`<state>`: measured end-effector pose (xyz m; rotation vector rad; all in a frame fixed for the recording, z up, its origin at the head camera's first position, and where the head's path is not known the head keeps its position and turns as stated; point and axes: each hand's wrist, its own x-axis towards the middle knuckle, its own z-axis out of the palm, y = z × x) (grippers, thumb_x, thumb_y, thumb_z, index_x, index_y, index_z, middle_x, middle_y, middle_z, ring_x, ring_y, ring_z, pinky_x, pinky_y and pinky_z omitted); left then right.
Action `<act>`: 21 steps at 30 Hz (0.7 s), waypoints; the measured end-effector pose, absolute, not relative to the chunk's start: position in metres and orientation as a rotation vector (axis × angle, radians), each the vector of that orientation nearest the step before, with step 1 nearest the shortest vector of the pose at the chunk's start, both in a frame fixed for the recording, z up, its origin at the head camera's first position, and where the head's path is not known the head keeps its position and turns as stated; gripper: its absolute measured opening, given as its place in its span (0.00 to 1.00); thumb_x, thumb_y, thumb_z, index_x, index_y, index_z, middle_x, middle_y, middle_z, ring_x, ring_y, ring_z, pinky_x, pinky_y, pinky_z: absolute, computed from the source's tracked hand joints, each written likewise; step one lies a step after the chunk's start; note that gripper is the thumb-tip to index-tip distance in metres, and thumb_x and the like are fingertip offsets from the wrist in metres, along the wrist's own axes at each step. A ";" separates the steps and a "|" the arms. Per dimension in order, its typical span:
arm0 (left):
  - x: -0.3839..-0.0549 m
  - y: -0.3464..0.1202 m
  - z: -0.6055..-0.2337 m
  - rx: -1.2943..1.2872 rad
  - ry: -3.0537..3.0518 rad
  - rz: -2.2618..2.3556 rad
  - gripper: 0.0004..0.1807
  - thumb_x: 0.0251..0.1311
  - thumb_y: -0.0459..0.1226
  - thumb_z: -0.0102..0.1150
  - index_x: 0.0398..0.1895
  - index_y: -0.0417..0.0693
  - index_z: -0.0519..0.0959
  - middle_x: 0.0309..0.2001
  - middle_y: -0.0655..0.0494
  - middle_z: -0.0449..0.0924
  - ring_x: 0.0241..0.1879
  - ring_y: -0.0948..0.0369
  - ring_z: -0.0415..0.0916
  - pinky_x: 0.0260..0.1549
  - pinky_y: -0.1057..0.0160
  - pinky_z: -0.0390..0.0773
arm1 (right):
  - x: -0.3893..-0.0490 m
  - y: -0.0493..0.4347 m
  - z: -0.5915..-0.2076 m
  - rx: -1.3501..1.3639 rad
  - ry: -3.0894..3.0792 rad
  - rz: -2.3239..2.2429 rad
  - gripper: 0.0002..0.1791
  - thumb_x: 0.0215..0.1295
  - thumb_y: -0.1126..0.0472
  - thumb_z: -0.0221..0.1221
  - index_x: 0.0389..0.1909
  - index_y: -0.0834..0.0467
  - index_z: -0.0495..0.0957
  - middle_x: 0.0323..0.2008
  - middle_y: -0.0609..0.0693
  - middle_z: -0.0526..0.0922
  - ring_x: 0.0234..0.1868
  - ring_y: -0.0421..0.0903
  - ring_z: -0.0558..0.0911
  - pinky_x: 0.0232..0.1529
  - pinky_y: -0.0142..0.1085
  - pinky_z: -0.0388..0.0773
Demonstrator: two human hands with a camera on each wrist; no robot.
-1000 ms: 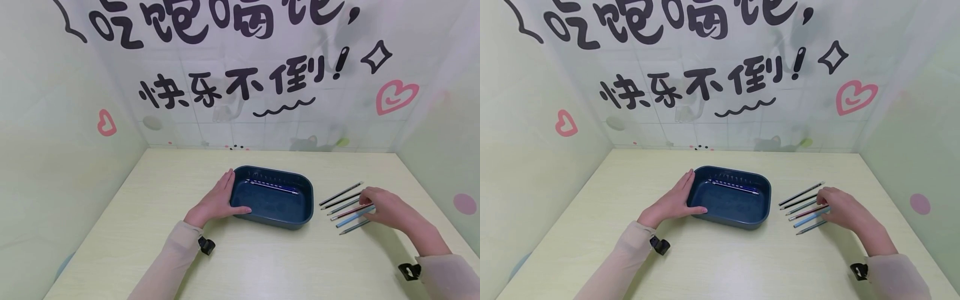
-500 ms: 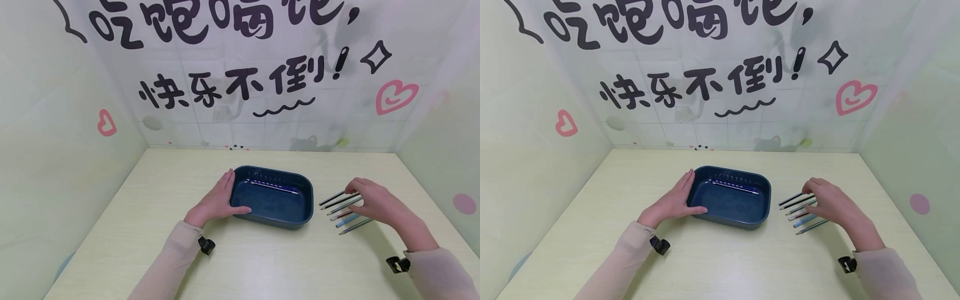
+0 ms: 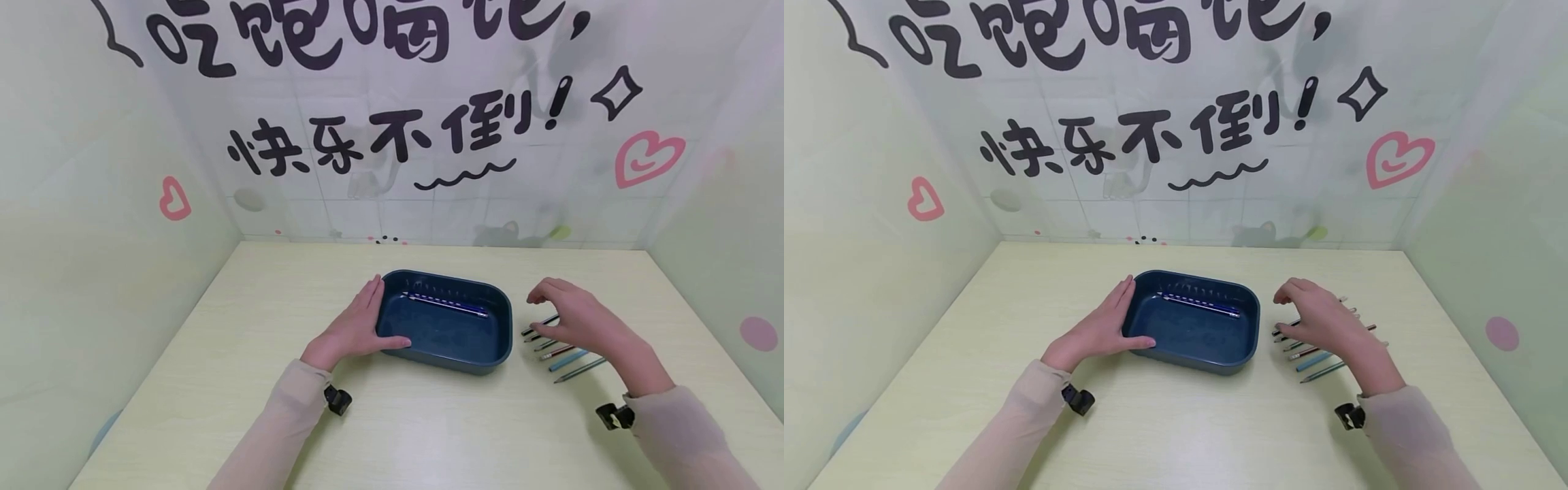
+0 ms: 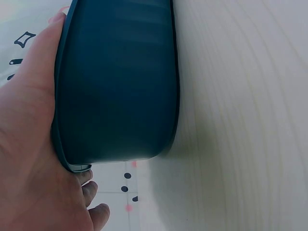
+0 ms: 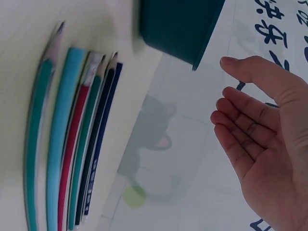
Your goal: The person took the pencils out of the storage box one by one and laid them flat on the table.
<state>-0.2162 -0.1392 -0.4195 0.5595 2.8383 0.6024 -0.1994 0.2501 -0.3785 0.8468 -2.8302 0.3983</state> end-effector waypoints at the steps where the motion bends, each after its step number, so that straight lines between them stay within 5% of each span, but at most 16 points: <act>1: -0.216 -0.139 -0.419 0.559 2.838 0.605 0.69 0.51 0.69 0.63 0.80 0.42 0.35 0.82 0.48 0.28 0.82 0.51 0.32 0.79 0.49 0.49 | -0.201 0.246 -0.378 0.842 -2.836 0.404 0.19 0.54 0.61 0.73 0.45 0.59 0.79 0.43 0.53 0.83 0.46 0.52 0.82 0.48 0.49 0.83; 21: -0.216 -0.141 -0.420 0.566 2.834 0.605 0.70 0.50 0.70 0.63 0.80 0.43 0.34 0.82 0.48 0.28 0.82 0.52 0.32 0.79 0.50 0.49 | -0.229 0.179 -0.384 0.909 -2.900 0.588 0.21 0.58 0.60 0.71 0.49 0.64 0.79 0.47 0.56 0.83 0.49 0.54 0.83 0.53 0.49 0.82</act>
